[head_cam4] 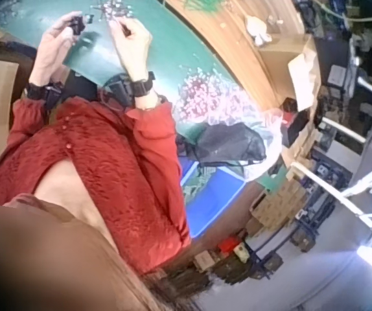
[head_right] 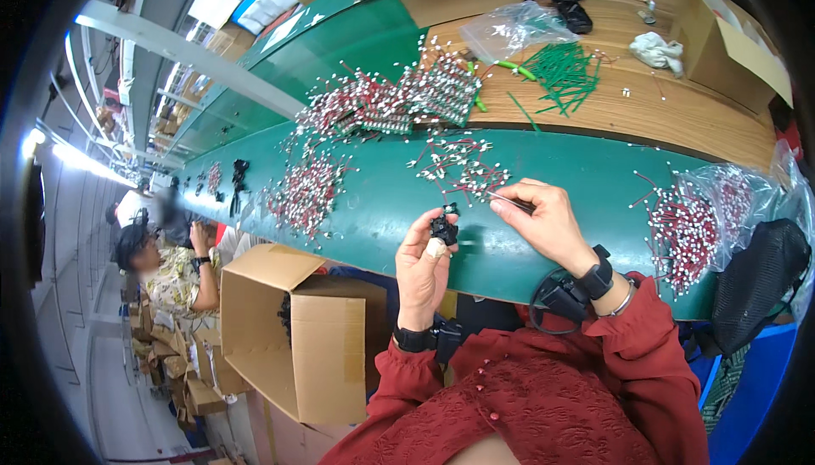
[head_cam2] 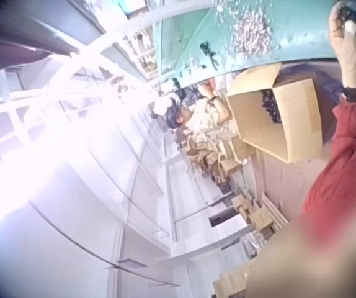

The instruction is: The person assembles small electronic components by hand at a green workbench. They pick up a black plastic housing and insert red and white wires, then place the finished unit on the table. The person briefly moves a cardboard box and continues assembling additional units.

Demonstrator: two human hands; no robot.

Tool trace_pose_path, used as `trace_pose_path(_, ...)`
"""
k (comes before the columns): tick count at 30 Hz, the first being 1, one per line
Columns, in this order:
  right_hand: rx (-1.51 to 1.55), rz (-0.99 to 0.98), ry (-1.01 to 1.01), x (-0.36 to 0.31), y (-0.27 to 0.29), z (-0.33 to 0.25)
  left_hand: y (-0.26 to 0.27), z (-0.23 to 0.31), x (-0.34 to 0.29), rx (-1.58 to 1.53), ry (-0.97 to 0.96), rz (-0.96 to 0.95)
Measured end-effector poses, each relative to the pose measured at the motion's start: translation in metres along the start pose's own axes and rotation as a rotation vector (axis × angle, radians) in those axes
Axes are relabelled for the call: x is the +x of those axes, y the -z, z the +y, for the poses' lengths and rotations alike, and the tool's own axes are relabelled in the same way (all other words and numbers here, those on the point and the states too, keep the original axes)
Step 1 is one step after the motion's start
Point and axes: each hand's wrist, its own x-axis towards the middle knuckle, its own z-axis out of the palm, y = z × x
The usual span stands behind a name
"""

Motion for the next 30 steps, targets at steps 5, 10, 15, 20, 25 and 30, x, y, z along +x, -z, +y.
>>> trace_pose_path(5,0.041,0.102,-0.074,0.013,0.012,0.013,-0.014,-0.022,0.006,-0.303,0.160,-0.046)
trace_pose_path(10,-0.340,0.039,-0.130,0.017,0.017,0.020,-0.009,-0.033,0.011,-0.539,0.314,-0.146)
trace_pose_path(15,-0.435,-0.032,-0.022,0.015,0.006,0.021,-0.004,-0.039,0.010,-0.507,0.275,-0.265)
trace_pose_path(20,-0.621,-0.018,0.016,0.011,-0.007,0.020,-0.009,-0.043,0.006,-0.380,0.175,-0.221)
trace_pose_path(25,-0.366,0.012,-0.057,0.013,0.000,0.017,-0.014,-0.031,0.010,-0.454,0.269,-0.122)
trace_pose_path(30,-0.108,-0.102,-0.149,0.012,0.006,0.018,-0.025,-0.018,0.023,0.051,0.489,-0.073)
